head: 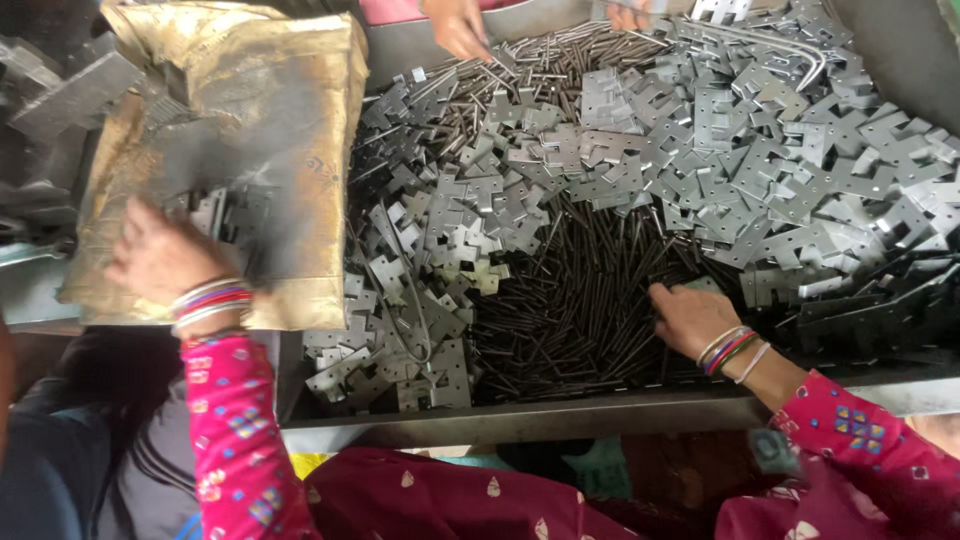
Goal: The person inserts metal rods into small metal brackets and places the assembled units into a large bin. The person handles the parts by hand, repeatedly picking up brackets and rods, inserting them, and depositing the finished assemblies.
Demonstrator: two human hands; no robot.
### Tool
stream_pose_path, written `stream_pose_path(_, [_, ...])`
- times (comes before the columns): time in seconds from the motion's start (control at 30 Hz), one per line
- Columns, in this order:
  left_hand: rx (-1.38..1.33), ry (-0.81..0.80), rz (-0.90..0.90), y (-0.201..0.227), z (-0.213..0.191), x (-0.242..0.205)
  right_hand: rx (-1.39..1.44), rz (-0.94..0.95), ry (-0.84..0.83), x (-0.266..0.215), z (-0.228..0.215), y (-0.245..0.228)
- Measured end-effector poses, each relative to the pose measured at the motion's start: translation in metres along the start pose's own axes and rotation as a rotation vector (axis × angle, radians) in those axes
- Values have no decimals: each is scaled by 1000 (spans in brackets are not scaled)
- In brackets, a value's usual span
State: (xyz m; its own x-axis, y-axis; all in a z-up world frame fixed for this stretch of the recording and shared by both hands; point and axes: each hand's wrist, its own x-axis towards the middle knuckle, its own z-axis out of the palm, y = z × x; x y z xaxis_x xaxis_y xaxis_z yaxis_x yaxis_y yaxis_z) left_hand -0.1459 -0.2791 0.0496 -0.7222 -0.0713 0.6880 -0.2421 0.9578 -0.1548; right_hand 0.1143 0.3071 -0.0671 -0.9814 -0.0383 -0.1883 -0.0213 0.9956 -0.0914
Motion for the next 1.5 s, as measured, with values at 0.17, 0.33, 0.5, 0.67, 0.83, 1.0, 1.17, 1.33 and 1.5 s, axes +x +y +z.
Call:
stream_pose_path(0.17, [-736, -225, 309, 122, -68, -38, 570, 44, 290, -8, -31, 13])
stream_pose_path(0.33, [-386, -675, 672, 235, -93, -122, 1776, 213, 326, -43, -84, 44])
stream_pose_path(0.5, [-264, -192, 873, 252, -67, -181, 2288, -304, 401, -74, -106, 58])
stream_pose_path(0.67, [-181, -143, 935, 250, -44, -183, 2095, 53, 479, -61, -93, 68])
stream_pose_path(0.83, [-185, -63, 991, 248, -55, -176, 637, -67, 470, -21, -48, 58])
stream_pose_path(1.0, [-242, -224, 1038, 247, -84, -157, -133, 24, -33, 8, -1, 53])
stream_pose_path(1.17, [-738, -588, 816, 258, -108, -150, -240, -152, -26, 18, 19, 53])
stream_pose_path(1.33, [-1816, -1169, 386, 262, -116, -153, 432, -194, 291, 15, -5, 77])
stream_pose_path(1.5, [-1877, -1488, -196, 253, -118, -149, 1563, 37, 368, -6, -44, 84])
